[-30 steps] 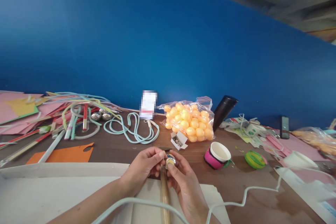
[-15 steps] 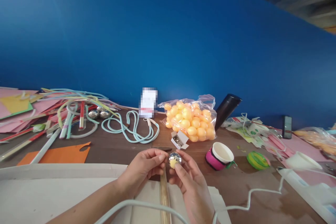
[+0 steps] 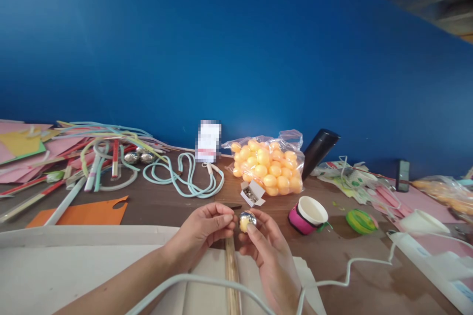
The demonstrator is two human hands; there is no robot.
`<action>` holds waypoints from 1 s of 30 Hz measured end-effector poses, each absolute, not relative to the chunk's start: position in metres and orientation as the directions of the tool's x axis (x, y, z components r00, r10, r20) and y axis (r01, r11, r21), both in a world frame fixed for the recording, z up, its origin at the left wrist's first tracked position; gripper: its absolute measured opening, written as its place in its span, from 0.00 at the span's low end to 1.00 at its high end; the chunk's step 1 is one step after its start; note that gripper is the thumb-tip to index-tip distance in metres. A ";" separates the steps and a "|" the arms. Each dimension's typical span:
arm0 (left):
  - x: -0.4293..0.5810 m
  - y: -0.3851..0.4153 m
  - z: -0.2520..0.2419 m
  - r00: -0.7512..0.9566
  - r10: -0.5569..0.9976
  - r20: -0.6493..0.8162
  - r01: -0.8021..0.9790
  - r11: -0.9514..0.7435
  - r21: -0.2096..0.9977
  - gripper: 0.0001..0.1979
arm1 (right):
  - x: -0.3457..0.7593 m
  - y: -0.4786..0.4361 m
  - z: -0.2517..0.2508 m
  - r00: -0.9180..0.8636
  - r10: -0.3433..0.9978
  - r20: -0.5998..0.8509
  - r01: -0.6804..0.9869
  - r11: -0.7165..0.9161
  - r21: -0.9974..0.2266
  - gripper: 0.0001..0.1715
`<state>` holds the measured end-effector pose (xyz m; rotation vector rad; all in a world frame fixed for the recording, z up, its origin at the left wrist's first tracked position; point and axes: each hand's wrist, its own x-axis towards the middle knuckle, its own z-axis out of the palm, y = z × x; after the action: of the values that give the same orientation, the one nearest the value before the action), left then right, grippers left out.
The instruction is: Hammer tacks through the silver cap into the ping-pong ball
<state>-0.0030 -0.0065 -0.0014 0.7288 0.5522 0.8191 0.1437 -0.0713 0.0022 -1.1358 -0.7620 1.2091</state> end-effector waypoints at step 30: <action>-0.003 -0.010 0.000 0.617 0.759 -0.209 -0.394 0.528 0.753 0.07 | 0.142 -0.069 0.001 0.155 0.966 -0.209 -0.584 -0.081 -0.808 0.09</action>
<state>-0.0025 -0.0096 0.0000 0.7226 0.5673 0.7345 0.1415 -0.0685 0.0008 -0.9446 -0.5262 1.3879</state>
